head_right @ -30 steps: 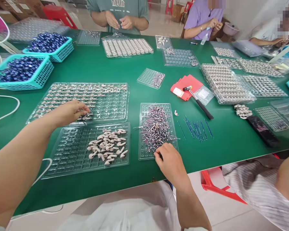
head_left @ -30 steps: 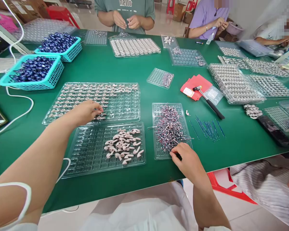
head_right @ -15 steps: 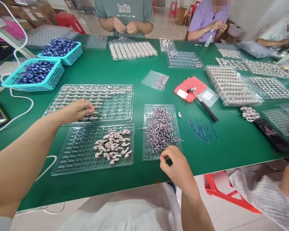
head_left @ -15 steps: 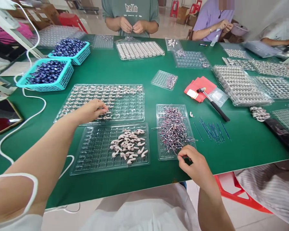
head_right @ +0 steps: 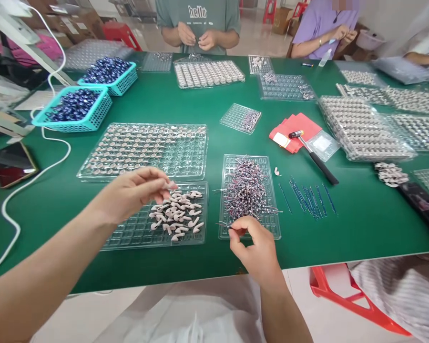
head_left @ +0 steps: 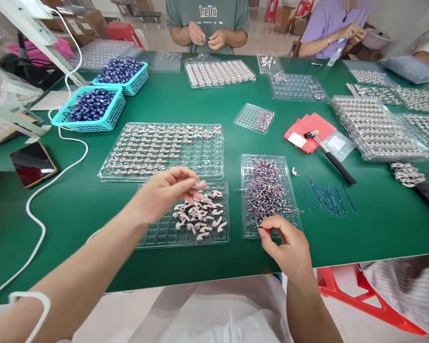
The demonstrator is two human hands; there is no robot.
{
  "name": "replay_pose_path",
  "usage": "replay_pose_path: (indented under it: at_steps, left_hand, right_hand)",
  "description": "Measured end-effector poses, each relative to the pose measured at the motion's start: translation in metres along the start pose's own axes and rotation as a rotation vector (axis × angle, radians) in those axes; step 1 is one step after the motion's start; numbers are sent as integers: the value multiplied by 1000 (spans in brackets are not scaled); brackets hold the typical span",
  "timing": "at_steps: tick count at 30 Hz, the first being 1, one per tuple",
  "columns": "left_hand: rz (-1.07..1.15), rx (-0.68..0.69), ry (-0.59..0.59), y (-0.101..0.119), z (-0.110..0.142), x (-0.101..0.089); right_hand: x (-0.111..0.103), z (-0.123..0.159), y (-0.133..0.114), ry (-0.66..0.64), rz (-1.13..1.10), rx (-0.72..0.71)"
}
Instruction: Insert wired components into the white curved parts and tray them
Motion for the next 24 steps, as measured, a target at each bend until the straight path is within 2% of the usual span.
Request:
replay_pose_path:
  at_steps: [3,5,7,13,16,20,24]
  left_hand:
    - [328,-244,-85,-30,21,43]
    - [483,-326,-97,-44,28,61]
    - [597,-345,-88,-52,29,72]
    - [736,-330,-145,-51,20,89]
    - [678,-372,-163,-54,19,96]
    - [586,-434,-224,-64,20,105]
    - [557,-399,-277,-69,18,102]
  right_hand:
    - [3,-3,-15,10,-74,-113]
    - [5,-4,-22,5,-106,-169]
    - [6,-4,-24,0,-125,-194]
    - [8,-4,-24,-21,-128,-222]
    - [13,-4,-24,-53,-164,-235]
    - [19,-4,-17,-72,-240,-167]
    - [20,-5,-11,-77,-279,-105]
Point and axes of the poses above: each hand's wrist, its own z-axis away from the middle knuckle, its own x-axis out of the palm, y = z × x, the point moved 6 cm from there along -z, towards the middle knuckle, and after that the axes turned 12 degrees about z, right-handed, at the moved point
